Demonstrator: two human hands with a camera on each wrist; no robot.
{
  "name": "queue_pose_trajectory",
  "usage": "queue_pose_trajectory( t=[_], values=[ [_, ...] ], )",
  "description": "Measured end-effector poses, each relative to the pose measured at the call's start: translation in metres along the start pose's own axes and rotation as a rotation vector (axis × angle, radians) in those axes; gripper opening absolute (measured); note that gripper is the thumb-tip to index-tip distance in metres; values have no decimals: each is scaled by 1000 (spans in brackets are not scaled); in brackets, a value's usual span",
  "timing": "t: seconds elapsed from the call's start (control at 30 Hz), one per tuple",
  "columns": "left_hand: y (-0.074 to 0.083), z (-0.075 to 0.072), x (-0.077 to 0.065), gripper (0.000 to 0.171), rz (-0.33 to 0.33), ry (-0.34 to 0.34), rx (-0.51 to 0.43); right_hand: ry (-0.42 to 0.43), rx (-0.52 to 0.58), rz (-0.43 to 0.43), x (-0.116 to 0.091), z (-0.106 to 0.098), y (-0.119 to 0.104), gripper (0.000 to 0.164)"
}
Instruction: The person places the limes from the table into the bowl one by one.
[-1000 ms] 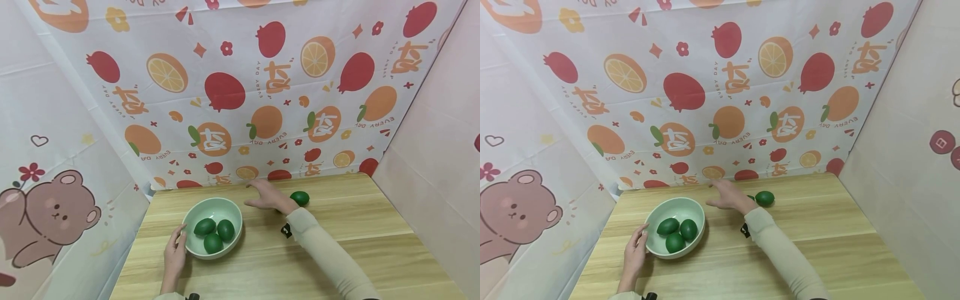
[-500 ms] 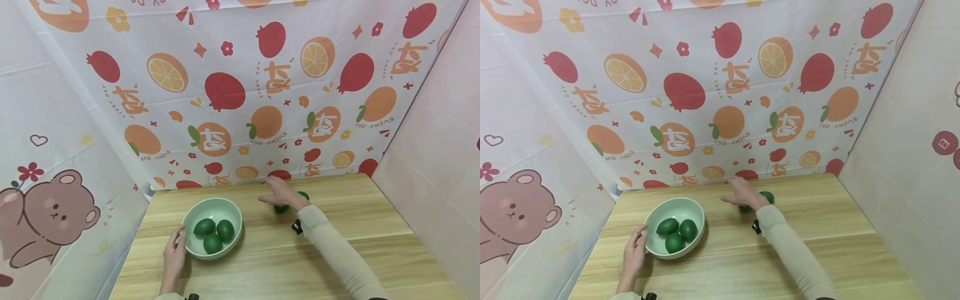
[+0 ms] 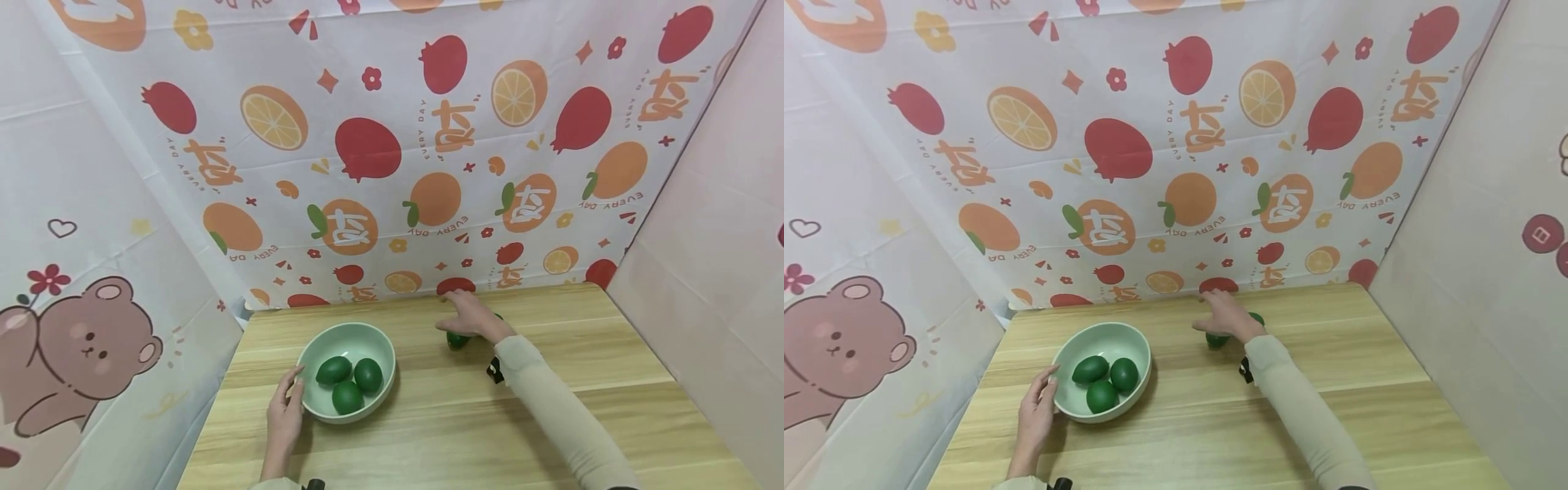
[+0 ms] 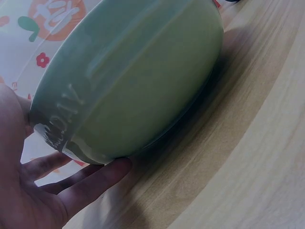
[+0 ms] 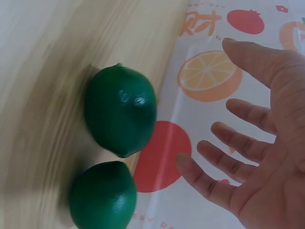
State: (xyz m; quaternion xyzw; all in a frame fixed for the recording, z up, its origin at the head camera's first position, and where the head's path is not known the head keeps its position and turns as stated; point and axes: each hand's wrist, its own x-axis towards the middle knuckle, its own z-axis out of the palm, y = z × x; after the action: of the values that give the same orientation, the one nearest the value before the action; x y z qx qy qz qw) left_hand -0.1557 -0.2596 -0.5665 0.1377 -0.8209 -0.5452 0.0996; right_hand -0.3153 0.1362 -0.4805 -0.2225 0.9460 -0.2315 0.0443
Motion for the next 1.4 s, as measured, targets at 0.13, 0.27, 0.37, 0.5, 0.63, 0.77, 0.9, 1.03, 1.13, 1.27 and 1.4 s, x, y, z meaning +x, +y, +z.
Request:
queue_pose_trajectory(
  t=[0.13, 0.27, 0.37, 0.5, 0.63, 0.77, 0.9, 1.03, 1.13, 1.27, 1.4],
  values=[
    [1, 0, -1, 46, 10, 9, -5, -8, -38, -8, -2, 3, 7, 66],
    [1, 0, -1, 45, 10, 11, 3, -21, -32, 13, -4, 6, 11, 65],
    [0, 0, -1, 46, 3, 3, 13, -33, -27, 35, -5, 9, 13, 65],
    [-1, -1, -1, 46, -9, -3, 15, -32, -21, 38, -6, 11, 14, 63],
    [0, -1, -1, 47, -18, -4, 16, -31, -5, 29, -7, 14, 15, 62],
    [1, -1, -1, 48, -26, -14, 18, -36, -8, 23, -8, 19, 17, 60],
    [2, -2, -1, 48, -30, -22, 12, -39, -2, 25, -8, 22, 20, 59],
    [2, -2, -1, 48, -28, -16, 17, -39, 3, 25, -9, 25, 22, 58],
    [2, -1, -1, 46, -14, -6, 11, -40, -1, 26, -9, 27, 24, 57],
    [1, 0, -1, 45, 3, 2, 11, -41, -10, 27, -8, 31, 26, 56],
    [2, 0, -1, 46, -2, -5, 10, -44, -29, 34, -6, 34, 27, 54]
  ],
)
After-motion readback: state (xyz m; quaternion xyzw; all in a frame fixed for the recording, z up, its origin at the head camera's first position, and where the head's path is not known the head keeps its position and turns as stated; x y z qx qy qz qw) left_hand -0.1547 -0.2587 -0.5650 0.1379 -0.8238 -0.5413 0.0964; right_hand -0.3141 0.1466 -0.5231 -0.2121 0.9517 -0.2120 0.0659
